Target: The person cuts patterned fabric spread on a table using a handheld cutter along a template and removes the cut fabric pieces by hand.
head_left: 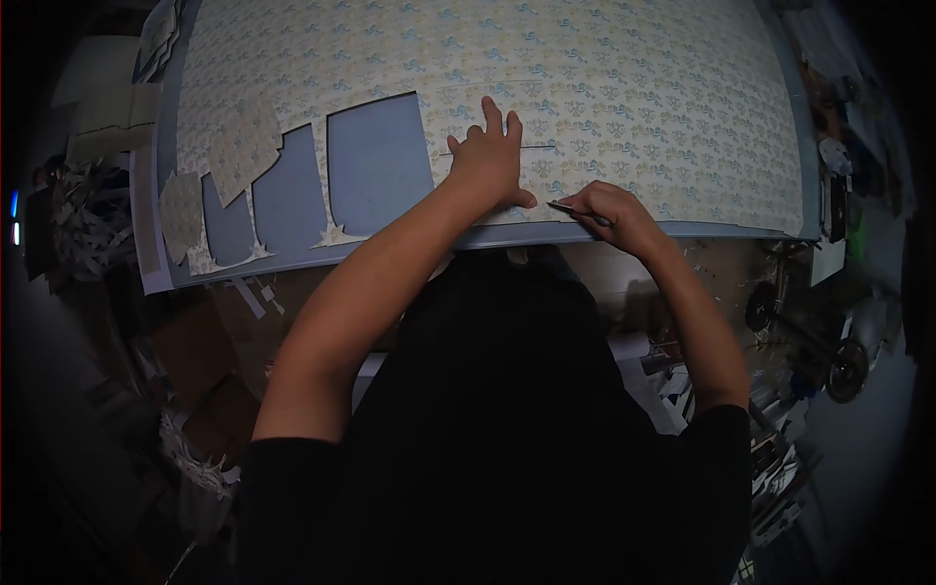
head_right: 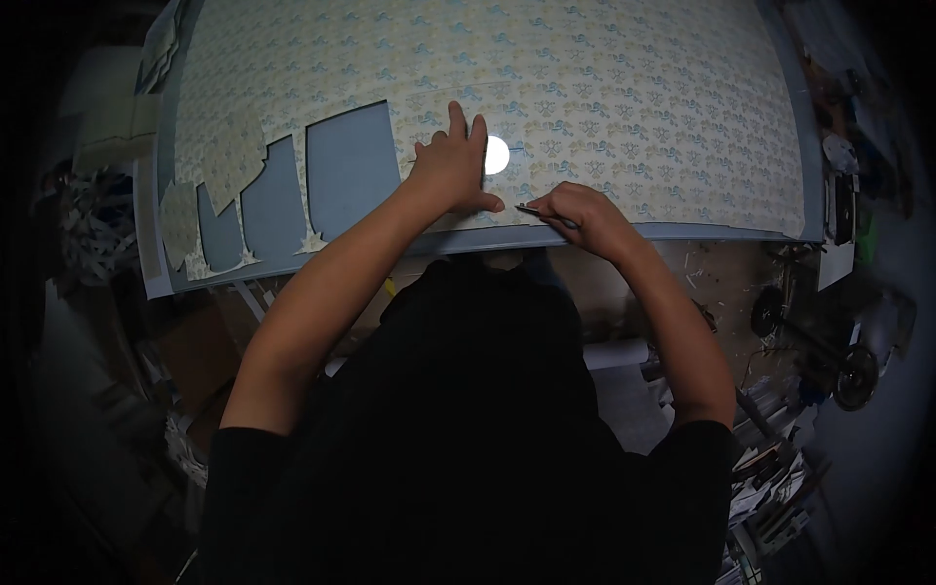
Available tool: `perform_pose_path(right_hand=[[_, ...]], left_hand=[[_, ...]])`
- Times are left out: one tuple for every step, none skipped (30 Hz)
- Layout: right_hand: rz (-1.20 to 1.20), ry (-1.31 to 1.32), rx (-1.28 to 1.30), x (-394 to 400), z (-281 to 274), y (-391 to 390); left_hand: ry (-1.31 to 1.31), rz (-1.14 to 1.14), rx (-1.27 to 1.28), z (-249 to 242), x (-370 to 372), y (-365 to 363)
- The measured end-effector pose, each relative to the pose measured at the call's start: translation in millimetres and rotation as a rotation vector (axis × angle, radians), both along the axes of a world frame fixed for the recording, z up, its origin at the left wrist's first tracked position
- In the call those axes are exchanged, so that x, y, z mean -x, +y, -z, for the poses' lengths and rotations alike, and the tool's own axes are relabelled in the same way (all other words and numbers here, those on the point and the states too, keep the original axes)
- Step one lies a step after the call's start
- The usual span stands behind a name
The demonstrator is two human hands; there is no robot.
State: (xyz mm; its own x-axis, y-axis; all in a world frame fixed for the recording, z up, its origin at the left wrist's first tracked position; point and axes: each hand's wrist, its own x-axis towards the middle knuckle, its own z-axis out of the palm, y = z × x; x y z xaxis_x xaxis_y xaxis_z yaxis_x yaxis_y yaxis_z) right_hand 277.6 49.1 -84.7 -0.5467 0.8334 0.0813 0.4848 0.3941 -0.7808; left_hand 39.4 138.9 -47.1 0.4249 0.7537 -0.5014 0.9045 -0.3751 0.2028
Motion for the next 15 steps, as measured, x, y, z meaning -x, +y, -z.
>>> perform_pose_path(right_hand=[[-0.023, 0.000, -0.021, 0, 0, 2], [-0.028, 0.002, -0.015, -1, 1, 5], [-0.053, -0.001, -0.020, -3, 1, 9], [-0.077, -0.003, -0.026, -5, 3, 11], [-0.078, 0.003, -0.023, -6, 6, 12], [-0.082, 0.014, -0.017, -7, 9, 14], [-0.084, 0.024, -0.011, -7, 10, 13], [-0.079, 0.028, -0.015, -7, 11, 13], [-0.069, 0.038, 0.010, -7, 10, 12], [-0.061, 0.044, 0.034, -8, 7, 12], [-0.058, 0.040, 0.024, -8, 4, 12], [-0.025, 0.022, 0.069, -9, 0, 10], [0.005, 0.004, 0.120, -8, -4, 6], [-0.001, -0.003, 0.120, -9, -6, 2], [0.129, 0.055, 0.188, -11, -8, -3]], left_hand=[[-0.003, -0.003, 0.003, 0, 1, 0], [-0.001, -0.008, 0.008, 0, 1, 0], [-0.010, -0.005, -0.001, 1, 1, -1], [-0.017, 0.000, -0.012, 1, 1, -1], [-0.011, -0.001, -0.009, 1, 1, -1], [-0.012, -0.004, 0.003, 0, 0, 0], [-0.013, -0.005, 0.014, -1, 0, 1], [-0.008, 0.001, 0.010, -2, 0, 1], [-0.003, 0.002, 0.025, -4, -1, 2], [-0.001, 0.001, 0.038, -6, -2, 2], [-0.005, 0.005, 0.028, -8, -2, 3], [-0.014, 0.002, 0.018, -7, -1, 2], [-0.023, -0.004, 0.014, -5, 1, -3], [-0.029, -0.010, 0.014, -2, 5, -8], [-0.082, -0.011, -0.068, 3, 9, -13]])
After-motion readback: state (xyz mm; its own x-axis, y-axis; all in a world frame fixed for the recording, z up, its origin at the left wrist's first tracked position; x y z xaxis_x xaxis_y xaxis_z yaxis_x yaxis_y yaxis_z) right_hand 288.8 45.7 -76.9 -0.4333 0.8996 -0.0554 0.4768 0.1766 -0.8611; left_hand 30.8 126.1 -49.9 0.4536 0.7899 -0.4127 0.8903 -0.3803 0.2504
